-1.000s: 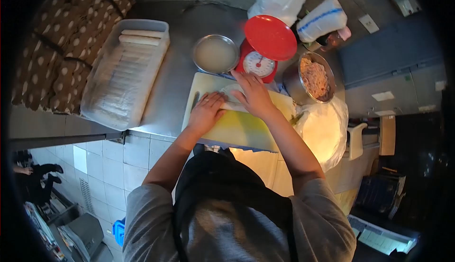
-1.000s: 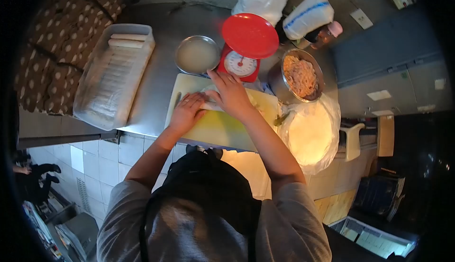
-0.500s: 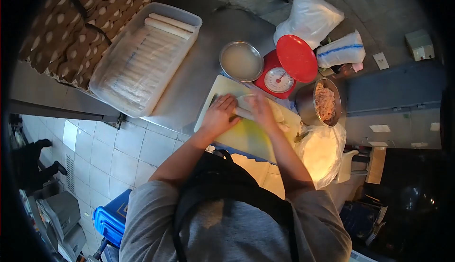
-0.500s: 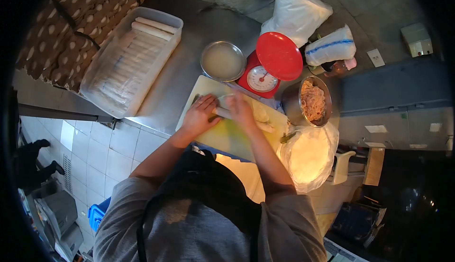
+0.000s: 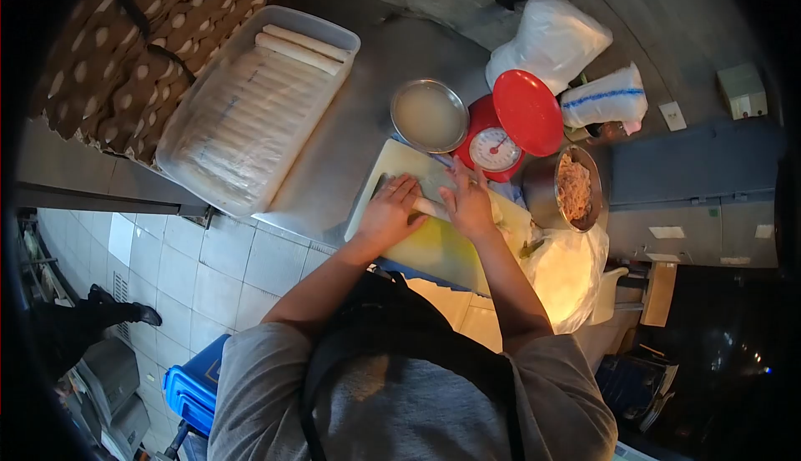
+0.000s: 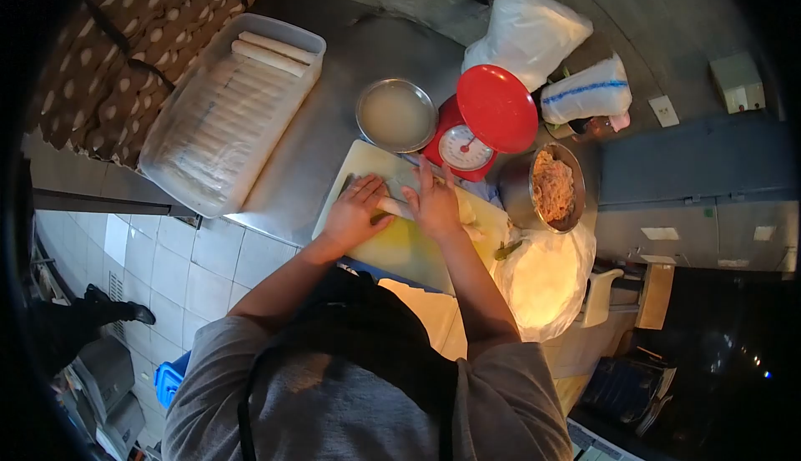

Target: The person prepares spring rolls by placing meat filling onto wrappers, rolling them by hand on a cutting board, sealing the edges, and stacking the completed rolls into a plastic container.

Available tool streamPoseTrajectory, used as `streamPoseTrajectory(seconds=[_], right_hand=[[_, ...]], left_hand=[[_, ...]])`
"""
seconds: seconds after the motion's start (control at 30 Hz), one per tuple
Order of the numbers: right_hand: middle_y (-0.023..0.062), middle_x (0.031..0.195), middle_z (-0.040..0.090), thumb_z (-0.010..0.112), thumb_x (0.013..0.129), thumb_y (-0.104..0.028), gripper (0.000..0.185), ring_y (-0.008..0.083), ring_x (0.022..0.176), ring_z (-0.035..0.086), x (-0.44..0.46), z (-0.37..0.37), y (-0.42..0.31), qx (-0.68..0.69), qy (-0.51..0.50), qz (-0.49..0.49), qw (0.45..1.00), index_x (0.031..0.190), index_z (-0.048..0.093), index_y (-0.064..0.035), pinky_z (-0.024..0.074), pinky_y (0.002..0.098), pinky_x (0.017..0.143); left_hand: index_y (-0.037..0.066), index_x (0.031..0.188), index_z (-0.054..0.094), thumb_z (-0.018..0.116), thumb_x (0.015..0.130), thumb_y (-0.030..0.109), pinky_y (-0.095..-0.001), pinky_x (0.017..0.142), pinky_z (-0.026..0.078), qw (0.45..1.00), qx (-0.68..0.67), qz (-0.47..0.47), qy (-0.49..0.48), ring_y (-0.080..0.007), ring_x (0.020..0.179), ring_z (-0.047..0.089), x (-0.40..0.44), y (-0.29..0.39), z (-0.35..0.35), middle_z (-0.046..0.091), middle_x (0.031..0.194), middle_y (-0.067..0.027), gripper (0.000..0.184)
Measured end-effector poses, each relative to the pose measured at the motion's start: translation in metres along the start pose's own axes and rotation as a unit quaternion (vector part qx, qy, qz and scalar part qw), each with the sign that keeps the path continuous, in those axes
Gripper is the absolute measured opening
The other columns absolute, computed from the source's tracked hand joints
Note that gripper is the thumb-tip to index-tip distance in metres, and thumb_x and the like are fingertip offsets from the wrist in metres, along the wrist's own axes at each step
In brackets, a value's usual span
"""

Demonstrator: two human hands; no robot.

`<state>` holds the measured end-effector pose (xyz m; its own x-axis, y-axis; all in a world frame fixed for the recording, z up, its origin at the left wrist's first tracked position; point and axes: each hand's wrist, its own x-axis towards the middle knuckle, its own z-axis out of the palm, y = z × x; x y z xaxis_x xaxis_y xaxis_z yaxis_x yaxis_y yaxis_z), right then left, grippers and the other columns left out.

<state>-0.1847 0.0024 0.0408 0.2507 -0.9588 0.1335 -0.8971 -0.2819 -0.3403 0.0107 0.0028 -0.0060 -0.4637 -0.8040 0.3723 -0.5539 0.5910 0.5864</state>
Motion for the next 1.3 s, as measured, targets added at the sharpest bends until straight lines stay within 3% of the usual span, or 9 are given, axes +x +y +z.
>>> streamPoseTrajectory(seconds=[0.17, 0.27, 0.37, 0.47, 0.53, 0.63, 0.67, 0.9, 1.3], right_hand=[[0.0196, 0.113, 0.064, 0.048, 0.096, -0.031, 0.054, 0.0373, 0.109, 0.058, 0.068, -0.016, -0.019, 0.037, 0.069, -0.031, 0.996, 0.138, 0.032, 0.0002, 0.0332, 0.0476, 0.105], [0.0166, 0.106, 0.067, 0.044, 0.099, -0.035, 0.051, 0.0332, 0.105, 0.061, 0.093, -0.014, -0.021, 0.065, -0.086, 0.111, 0.988, 0.135, 0.038, 0.0002, 0.0423, 0.0411, 0.097], [0.0133, 0.1, 0.069, 0.041, 0.1, -0.04, 0.051, 0.0263, 0.101, 0.064, 0.071, -0.019, -0.015, 0.264, 0.033, 0.121, 0.956, 0.132, 0.043, -0.0009, 0.0459, 0.0367, 0.092], [0.0218, 0.107, 0.065, 0.044, 0.097, -0.043, 0.057, 0.0336, 0.101, 0.063, 0.023, -0.018, -0.027, 0.301, 0.068, 0.106, 0.945, 0.135, 0.039, -0.001, 0.0457, 0.0412, 0.092], [0.0205, 0.112, 0.064, 0.046, 0.096, -0.042, 0.06, 0.0333, 0.101, 0.063, -0.01, 0.026, -0.016, 0.297, -0.008, 0.068, 0.952, 0.138, 0.035, -0.0003, 0.0389, 0.045, 0.101], [0.0178, 0.117, 0.063, 0.048, 0.094, -0.04, 0.064, 0.0329, 0.103, 0.063, -0.025, 0.027, -0.035, 0.022, -0.025, -0.061, 0.998, 0.14, 0.029, -0.0005, 0.0256, 0.05, 0.11], [0.0157, 0.122, 0.061, 0.05, 0.093, -0.039, 0.068, 0.0331, 0.105, 0.061, -0.024, 0.024, -0.026, 0.022, -0.064, 0.008, 0.998, 0.141, 0.025, -0.0003, 0.0143, 0.0532, 0.114], [0.0164, 0.124, 0.06, 0.053, 0.092, -0.036, 0.067, 0.0307, 0.109, 0.061, -0.044, 0.006, 0.001, -0.022, -0.012, 0.003, 1.0, 0.139, 0.026, 0.0033, 0.0153, 0.0545, 0.113], [0.0129, 0.115, 0.065, 0.055, 0.09, -0.025, 0.057, 0.0297, 0.11, 0.06, -0.05, -0.003, 0.007, 0.031, 0.002, 0.005, 0.999, 0.136, 0.033, -0.0005, 0.0195, 0.0494, 0.114]], left_hand=[[-0.001, 0.114, 0.052, 0.076, 0.072, 0.03, -0.0407, 0.106, 0.037, 0.999, -0.034, -0.035, -0.011, -0.0334, 0.128, 0.043, 0.001, 0.001, -0.006, 0.049, 0.131, -0.018, 0.058], [0.001, 0.112, 0.046, 0.079, 0.069, 0.029, -0.0412, 0.104, 0.039, 0.998, -0.047, -0.051, 0.011, -0.0352, 0.126, 0.043, 0.002, 0.001, -0.006, 0.045, 0.133, -0.018, 0.061], [0.002, 0.111, 0.042, 0.082, 0.065, 0.026, -0.0415, 0.101, 0.041, 0.993, -0.085, -0.08, 0.025, -0.0362, 0.124, 0.045, 0.003, -0.001, -0.008, 0.044, 0.134, -0.0177, 0.066], [0.003, 0.111, 0.041, 0.084, 0.062, 0.024, -0.0416, 0.098, 0.043, 0.984, -0.124, -0.128, 0.007, -0.0366, 0.121, 0.046, 0.004, 0.002, -0.009, 0.043, 0.135, -0.0172, 0.068], [0.003, 0.111, 0.041, 0.085, 0.061, 0.023, -0.0413, 0.096, 0.044, 0.984, -0.12, -0.128, 0.007, -0.0365, 0.12, 0.047, 0.003, -0.001, -0.005, 0.044, 0.135, -0.0167, 0.069], [0.003, 0.111, 0.041, 0.084, 0.061, 0.022, -0.041, 0.096, 0.044, 0.991, -0.092, -0.097, 0.03, -0.0357, 0.12, 0.047, 0.002, -0.006, 0.0, 0.045, 0.134, -0.0162, 0.069], [0.003, 0.111, 0.042, 0.084, 0.061, 0.021, -0.041, 0.097, 0.043, 0.99, -0.095, -0.096, 0.032, -0.0352, 0.12, 0.047, 0.002, -0.004, -0.001, 0.045, 0.133, -0.0162, 0.068], [0.008, 0.114, 0.058, 0.072, 0.074, 0.017, -0.041, 0.102, 0.04, 0.993, -0.018, 0.119, -0.009, -0.027, 0.119, 0.05, 0.008, 0.003, -0.013, 0.055, 0.125, -0.0078, 0.043], [0.01, 0.107, 0.064, 0.056, 0.077, 0.014, -0.0378, 0.1, 0.041, 0.992, 0.009, 0.128, -0.004, -0.0212, 0.109, 0.055, 0.002, 0.0, -0.005, 0.062, 0.113, -0.0024, 0.032]])
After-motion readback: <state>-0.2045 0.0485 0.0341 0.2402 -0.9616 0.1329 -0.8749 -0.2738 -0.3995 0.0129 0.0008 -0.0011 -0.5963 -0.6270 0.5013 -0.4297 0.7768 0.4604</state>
